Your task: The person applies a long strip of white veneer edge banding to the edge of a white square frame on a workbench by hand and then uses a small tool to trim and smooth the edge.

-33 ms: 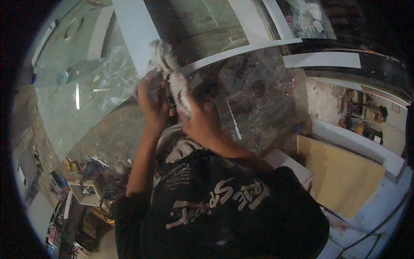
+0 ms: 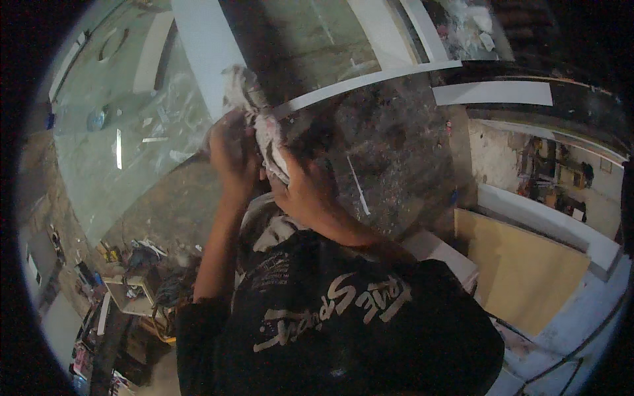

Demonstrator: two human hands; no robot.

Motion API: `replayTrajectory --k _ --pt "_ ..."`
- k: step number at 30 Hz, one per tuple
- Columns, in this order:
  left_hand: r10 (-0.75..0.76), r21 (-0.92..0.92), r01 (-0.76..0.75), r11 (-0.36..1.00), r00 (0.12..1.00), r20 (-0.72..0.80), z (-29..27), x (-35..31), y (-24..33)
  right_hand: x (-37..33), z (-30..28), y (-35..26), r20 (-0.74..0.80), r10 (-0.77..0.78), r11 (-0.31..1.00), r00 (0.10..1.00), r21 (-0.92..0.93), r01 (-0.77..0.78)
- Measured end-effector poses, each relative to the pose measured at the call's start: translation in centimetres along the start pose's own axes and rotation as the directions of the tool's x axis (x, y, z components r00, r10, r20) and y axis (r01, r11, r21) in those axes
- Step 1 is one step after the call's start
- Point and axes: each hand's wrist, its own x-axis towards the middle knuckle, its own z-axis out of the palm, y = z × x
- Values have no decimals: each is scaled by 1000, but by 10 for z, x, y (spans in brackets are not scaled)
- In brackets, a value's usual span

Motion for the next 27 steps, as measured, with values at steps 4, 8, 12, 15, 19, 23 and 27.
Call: replayTrajectory --k 4,8,12,15,19,23,27 --pt "-193 -90 181 979 970 -146 8 -14 -16 7 -17 3 53 -49 989 997 -139 56" --pt "-188 104 194 976 980 -60 13 19 23 21 -53 21 71 193 967 979 -182 -177" --pt "-201 518 53 854 951 235 16 34 43 32 -92 85 -125 254 840 959 -463 -282" --pt "-218 539 27 842 931 293 25 39 48 46 -135 133 -226 312 774 923 -503 -385" --pt "-155 517 27 856 966 206 18 22 23 42 -196 212 -308 97 547 947 -778 -309" --pt "-135 644 -46 764 964 229 1 10 16 58 -238 273 -352 -17 515 936 -806 -293" --pt "-91 637 -101 764 961 262 1 21 24 82 -300 295 -423 200 457 884 -758 -466"
